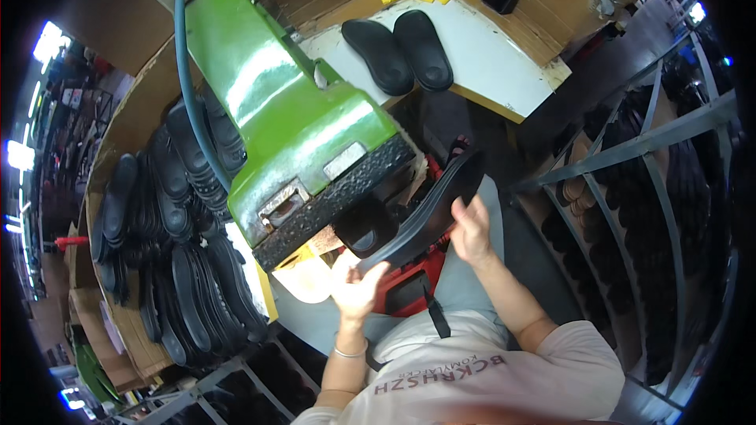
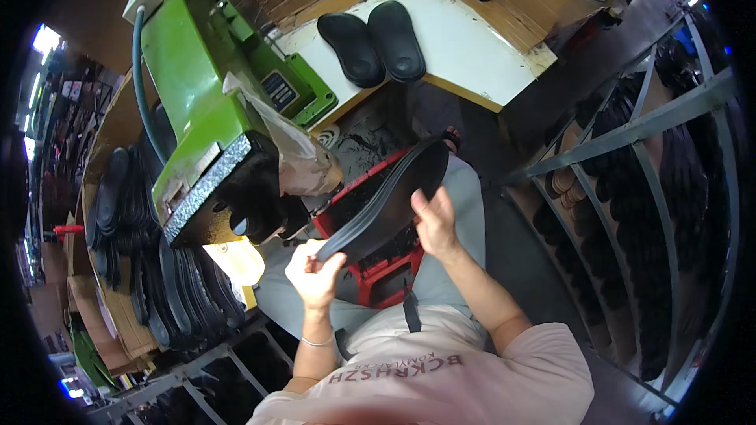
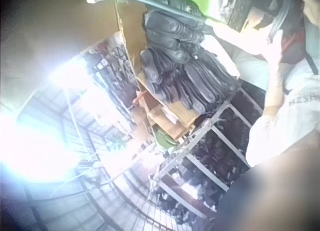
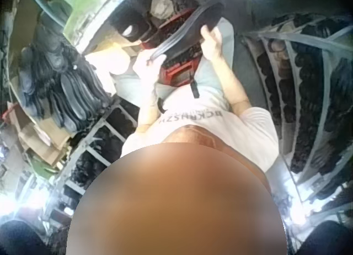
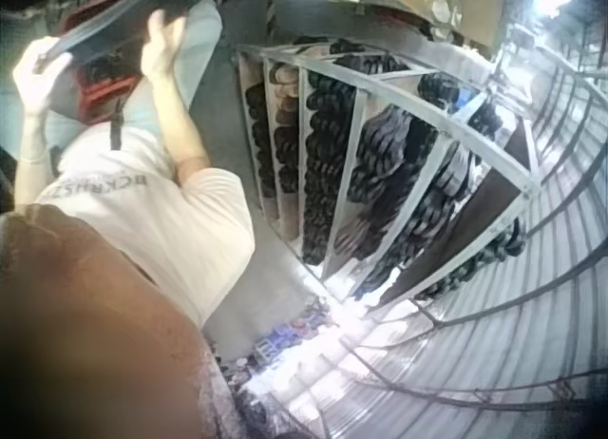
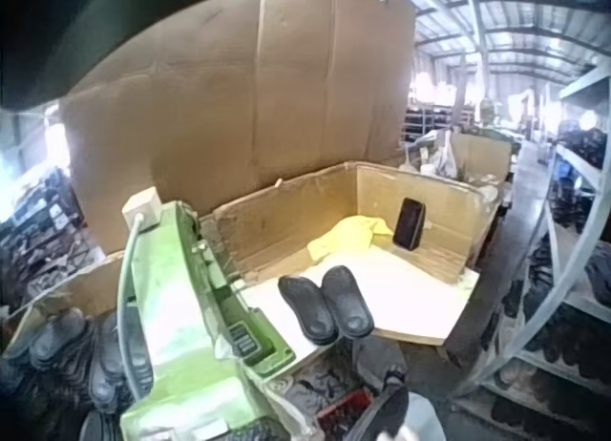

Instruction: Using a specialized industrial machine to press and shape shoe components.

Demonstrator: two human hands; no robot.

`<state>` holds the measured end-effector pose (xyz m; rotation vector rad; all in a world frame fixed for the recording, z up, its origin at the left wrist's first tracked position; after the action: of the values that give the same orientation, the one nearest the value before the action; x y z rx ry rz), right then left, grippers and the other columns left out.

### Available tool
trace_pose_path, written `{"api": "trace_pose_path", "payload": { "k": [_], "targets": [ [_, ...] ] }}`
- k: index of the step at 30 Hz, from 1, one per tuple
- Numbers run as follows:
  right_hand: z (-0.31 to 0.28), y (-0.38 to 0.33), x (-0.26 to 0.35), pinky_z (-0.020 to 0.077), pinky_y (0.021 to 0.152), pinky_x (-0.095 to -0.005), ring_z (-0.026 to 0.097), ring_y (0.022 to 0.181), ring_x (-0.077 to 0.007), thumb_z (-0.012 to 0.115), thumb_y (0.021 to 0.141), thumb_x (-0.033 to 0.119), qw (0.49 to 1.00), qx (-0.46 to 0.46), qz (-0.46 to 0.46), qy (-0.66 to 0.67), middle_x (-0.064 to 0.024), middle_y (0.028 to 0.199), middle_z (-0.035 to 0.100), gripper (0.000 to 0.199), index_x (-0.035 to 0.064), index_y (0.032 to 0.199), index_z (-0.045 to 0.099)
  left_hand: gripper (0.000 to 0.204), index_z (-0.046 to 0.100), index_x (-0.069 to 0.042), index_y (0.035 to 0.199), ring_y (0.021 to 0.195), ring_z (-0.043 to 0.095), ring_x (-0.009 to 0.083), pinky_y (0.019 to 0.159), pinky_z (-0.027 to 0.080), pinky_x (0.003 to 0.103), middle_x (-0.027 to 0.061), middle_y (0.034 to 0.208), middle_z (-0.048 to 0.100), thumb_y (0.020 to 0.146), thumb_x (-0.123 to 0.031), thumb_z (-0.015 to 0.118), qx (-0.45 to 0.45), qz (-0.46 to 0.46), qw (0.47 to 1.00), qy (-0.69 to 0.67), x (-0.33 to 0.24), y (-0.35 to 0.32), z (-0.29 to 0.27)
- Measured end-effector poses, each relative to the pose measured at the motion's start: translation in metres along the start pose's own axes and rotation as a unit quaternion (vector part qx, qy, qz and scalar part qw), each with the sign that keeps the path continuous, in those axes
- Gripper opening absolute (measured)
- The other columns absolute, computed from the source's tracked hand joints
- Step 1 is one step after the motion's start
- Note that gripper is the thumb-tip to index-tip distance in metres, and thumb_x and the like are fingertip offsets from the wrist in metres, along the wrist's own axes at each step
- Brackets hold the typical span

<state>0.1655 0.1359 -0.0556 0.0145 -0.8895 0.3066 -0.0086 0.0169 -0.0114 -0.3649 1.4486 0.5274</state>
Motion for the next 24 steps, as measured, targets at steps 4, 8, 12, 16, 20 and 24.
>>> {"api": "trace_pose_path", "payload": {
  "k": [4, 8, 12, 16, 20, 24],
  "targets": [
    [0.006, 0.012, 0.022, 0.0439, 0.083, -0.0242, 0.055, 0.091, -0.0105, 0.058, 0.09, 0.011, 0.997, 0.034, -0.037, -0.059, -0.0052, 0.1, 0.058, 0.024, -0.0007, 0.109, 0.053, 0.026, 0.059, 0.003, 0.092, 0.068, 0.055, 0.0089, 0.062, 0.045, 0.02, 0.0046, 0.078, 0.059, 0.069, 0.003, 0.073, 0.025, 0.092, 0.95, 0.297, 0.015, -0.005, -0.059],
    [0.016, 0.01, 0.017, 0.0434, 0.078, -0.0217, 0.053, 0.085, -0.0074, 0.06, 0.089, 0.01, 0.993, 0.074, -0.038, -0.089, -0.0032, 0.096, 0.058, 0.018, 0.0001, 0.102, 0.054, 0.027, 0.059, 0.003, 0.091, 0.073, 0.056, 0.013, 0.067, 0.046, 0.024, 0.0053, 0.082, 0.058, 0.066, 0.009, 0.069, -0.05, 0.025, 0.998, 0.009, 0.01, -0.006, -0.07],
    [0.034, 0.011, 0.013, 0.0433, 0.072, -0.0199, 0.052, 0.077, -0.0054, 0.061, 0.088, 0.011, 0.988, 0.082, -0.055, -0.12, -0.0011, 0.088, 0.058, 0.014, 0.0008, 0.096, 0.055, 0.02, 0.062, 0.008, 0.089, 0.071, 0.059, 0.014, 0.068, 0.047, 0.024, 0.0087, 0.082, 0.064, 0.072, 0.0, 0.069, -0.091, 0.083, 0.991, 0.053, -0.01, -0.005, -0.074],
    [0.057, 0.003, -0.001, 0.0401, 0.06, -0.018, 0.048, 0.066, -0.0025, 0.059, 0.088, 0.008, 0.983, 0.087, -0.032, -0.156, 0.0025, 0.077, 0.055, 0.008, 0.0033, 0.088, 0.054, 0.024, 0.06, 0.008, 0.092, 0.07, 0.059, 0.0133, 0.069, 0.047, 0.024, 0.0092, 0.081, 0.064, 0.069, 0.002, 0.067, -0.141, 0.001, 0.988, -0.057, -0.011, -0.02, -0.096],
    [0.078, -0.014, -0.026, 0.0387, 0.061, -0.0179, 0.047, 0.068, -0.0026, 0.06, 0.085, 0.006, 0.982, 0.11, 0.003, -0.154, 0.0026, 0.078, 0.055, 0.007, 0.0018, 0.088, 0.056, 0.019, 0.058, 0.006, 0.094, 0.072, 0.058, 0.0119, 0.069, 0.047, 0.022, 0.0074, 0.082, 0.062, 0.076, 0.001, 0.058, -0.151, -0.052, 0.982, -0.099, -0.016, -0.046, -0.127],
    [0.085, -0.018, -0.012, 0.0412, 0.064, -0.0183, 0.051, 0.072, -0.0046, 0.063, 0.083, 0.007, 0.958, 0.17, -0.032, -0.229, 0.0011, 0.082, 0.059, 0.018, -0.0017, 0.097, 0.059, 0.017, 0.058, 0.005, 0.091, 0.067, 0.055, 0.0079, 0.063, 0.043, 0.019, 0.0026, 0.078, 0.06, 0.075, 0.0, 0.061, -0.143, -0.092, 0.982, -0.08, -0.007, -0.063, -0.148]
  ]
}}
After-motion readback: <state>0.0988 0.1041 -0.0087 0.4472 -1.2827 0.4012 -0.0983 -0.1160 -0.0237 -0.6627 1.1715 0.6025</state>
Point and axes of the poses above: each hand's wrist, its own y-axis towards the middle knuckle, its own z-axis out of the palm, x = y × z, the point moved 2 cm from there along y, towards the middle knuckle
